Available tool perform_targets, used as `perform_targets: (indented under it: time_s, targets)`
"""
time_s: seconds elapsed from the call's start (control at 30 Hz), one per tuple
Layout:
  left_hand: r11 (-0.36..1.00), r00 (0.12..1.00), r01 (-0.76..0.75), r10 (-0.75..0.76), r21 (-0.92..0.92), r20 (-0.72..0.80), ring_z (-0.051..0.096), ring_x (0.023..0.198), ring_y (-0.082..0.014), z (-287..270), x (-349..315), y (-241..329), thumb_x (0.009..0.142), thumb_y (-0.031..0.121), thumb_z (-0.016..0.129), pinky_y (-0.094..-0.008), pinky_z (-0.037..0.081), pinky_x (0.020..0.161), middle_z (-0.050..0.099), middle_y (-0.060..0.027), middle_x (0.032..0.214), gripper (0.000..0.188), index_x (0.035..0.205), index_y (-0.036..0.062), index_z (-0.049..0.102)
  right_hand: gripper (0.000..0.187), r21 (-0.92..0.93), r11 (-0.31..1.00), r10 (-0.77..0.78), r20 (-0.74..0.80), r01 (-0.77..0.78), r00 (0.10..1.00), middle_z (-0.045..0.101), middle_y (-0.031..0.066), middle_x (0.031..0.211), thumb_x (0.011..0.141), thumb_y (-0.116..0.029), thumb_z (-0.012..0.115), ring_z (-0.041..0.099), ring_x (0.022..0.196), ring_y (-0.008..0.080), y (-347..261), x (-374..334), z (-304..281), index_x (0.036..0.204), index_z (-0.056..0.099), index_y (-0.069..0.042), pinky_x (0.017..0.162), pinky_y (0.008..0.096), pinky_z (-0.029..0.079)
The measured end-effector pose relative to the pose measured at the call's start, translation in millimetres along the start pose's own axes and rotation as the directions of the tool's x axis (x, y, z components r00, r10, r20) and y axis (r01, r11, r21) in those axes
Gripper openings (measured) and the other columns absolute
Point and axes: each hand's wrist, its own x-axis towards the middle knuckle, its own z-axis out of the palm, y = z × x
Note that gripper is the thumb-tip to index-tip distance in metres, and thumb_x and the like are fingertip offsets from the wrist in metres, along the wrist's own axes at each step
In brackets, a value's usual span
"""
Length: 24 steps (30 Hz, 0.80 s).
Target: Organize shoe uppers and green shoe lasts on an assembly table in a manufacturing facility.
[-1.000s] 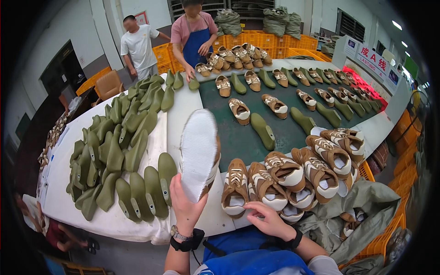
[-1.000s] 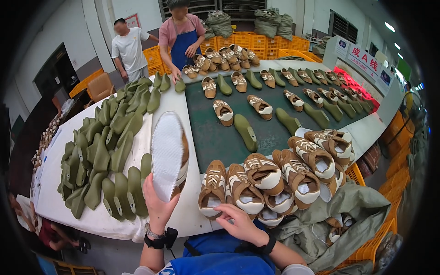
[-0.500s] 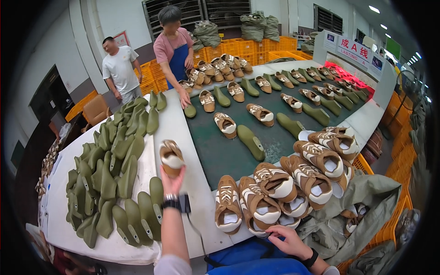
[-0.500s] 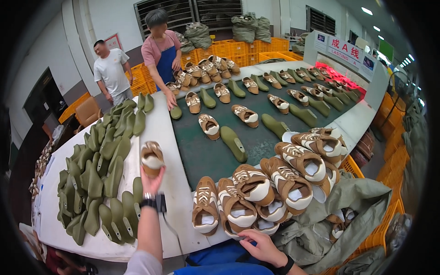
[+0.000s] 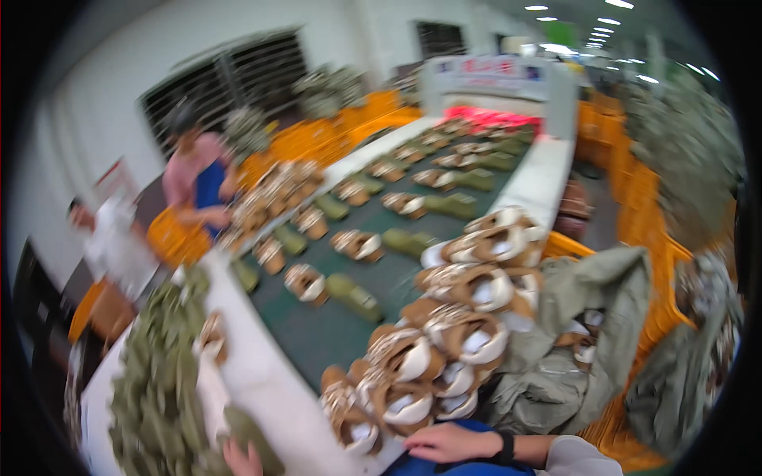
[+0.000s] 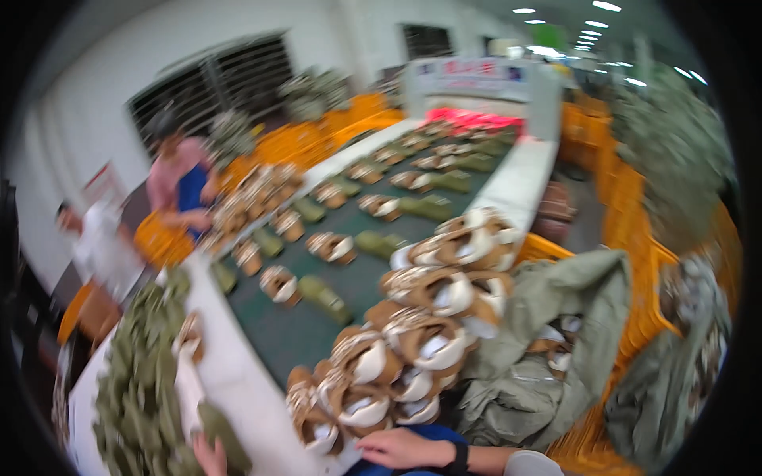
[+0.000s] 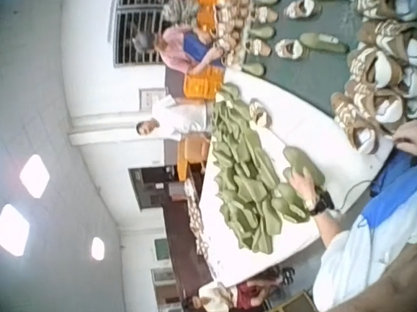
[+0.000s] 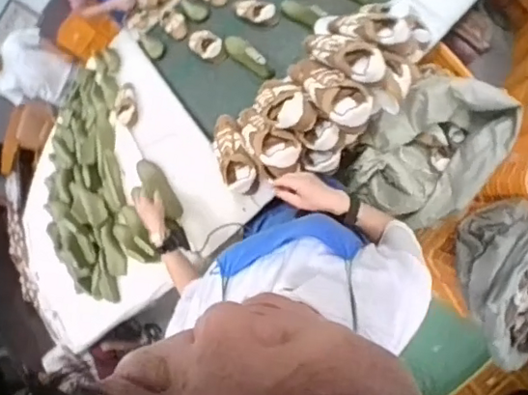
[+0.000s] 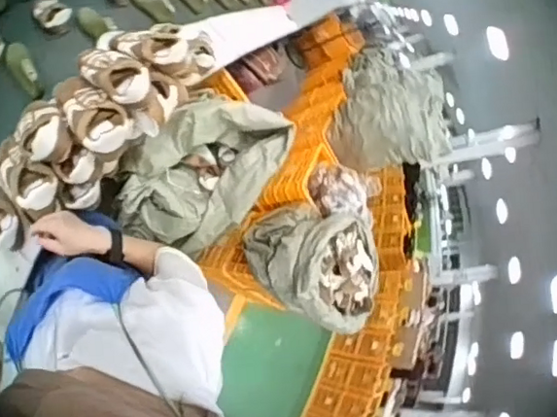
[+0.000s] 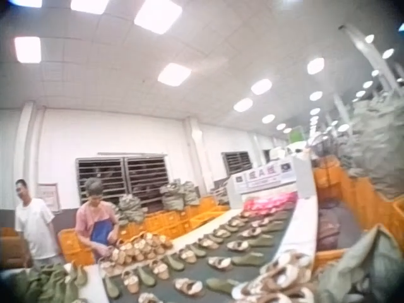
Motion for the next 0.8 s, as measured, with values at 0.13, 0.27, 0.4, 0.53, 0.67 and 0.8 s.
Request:
perform_targets:
  time_s: [0.13,0.27,0.4,0.53,0.67,0.8]
  targets:
    - [0.987,0.984,-0.020,0.048,-0.160,0.173,0.051,0.102,-0.0288,-61.8,-156.5,373.4,0.077,0.017,0.062,-0.0368,0.038,0.091,0.055,-0.0195,0.109,0.056,0.126,0.0032,0.038,0.021,-0.013,0.991,-0.136,-0.012,0.136,0.991,0.060,0.0142,0.083,0.080,-0.017,0.055,0.059,0.074,0.0306,-8.7,-2.9,2.4,0.096,0.058,-0.004,0.063,0.0368,0.047]
    - [0.901,0.980,-0.069,0.141,-0.428,0.140,0.052,0.101,-0.0281,-55.9,-249.3,483.5,0.078,0.017,0.061,-0.0366,0.039,0.090,0.055,-0.0199,0.108,0.055,0.126,0.0028,0.038,0.023,-0.052,0.989,-0.139,0.019,0.140,0.990,0.062,0.0138,0.088,0.082,-0.017,0.053,0.060,0.078,0.0291,-17.6,-10.6,7.1,0.101,0.058,-0.004,0.066,0.0356,0.048]
    - [0.719,0.959,-0.067,0.238,-0.691,0.154,0.053,0.100,-0.0270,47.9,-127.9,294.3,0.080,0.017,0.059,-0.0364,0.041,0.089,0.055,-0.0206,0.108,0.053,0.126,0.0021,0.038,0.022,-0.062,0.995,-0.081,0.016,0.082,0.997,0.062,0.0143,0.090,0.083,-0.017,0.052,0.060,0.081,0.0290,-14.6,-16.8,1.0,0.100,0.059,-0.004,0.069,0.0358,0.048]
    - [0.493,0.905,0.058,0.341,-0.868,0.254,0.042,0.113,-0.0301,129.9,98.8,79.5,0.068,0.000,0.058,-0.0380,0.035,0.096,0.046,-0.0206,0.117,0.059,0.124,-0.0019,0.036,0.023,-0.059,0.996,-0.072,0.021,0.073,0.997,0.062,0.0144,0.089,0.082,-0.020,0.055,0.059,0.081,0.0293,-12.3,-1.8,-0.7,0.099,0.060,-0.005,0.069,0.0362,0.048]
    - [0.889,0.888,-0.033,0.236,-0.457,0.394,0.051,0.101,-0.0400,143.8,155.6,169.9,0.074,0.011,0.054,-0.0424,0.041,0.087,0.052,-0.0267,0.110,0.065,0.132,0.0109,0.024,0.022,-0.112,0.994,-0.033,-0.128,0.018,0.991,0.063,0.0109,0.086,0.082,-0.021,0.055,0.061,0.077,0.0279,6.3,-18.0,-3.9,0.098,0.059,-0.007,0.067,0.0339,0.050]
    - [0.997,0.737,0.053,-0.006,-0.049,0.676,0.053,0.100,-0.0394,170.3,171.4,213.8,0.078,0.020,0.048,-0.0444,0.042,0.087,0.054,-0.0266,0.107,0.056,0.130,0.0134,0.030,0.020,-0.099,0.984,0.131,-0.158,-0.148,0.979,0.063,0.0108,0.082,0.080,-0.018,0.059,0.062,0.073,0.0255,7.3,-37.1,-22.7,0.095,0.061,-0.006,0.064,0.0318,0.050]
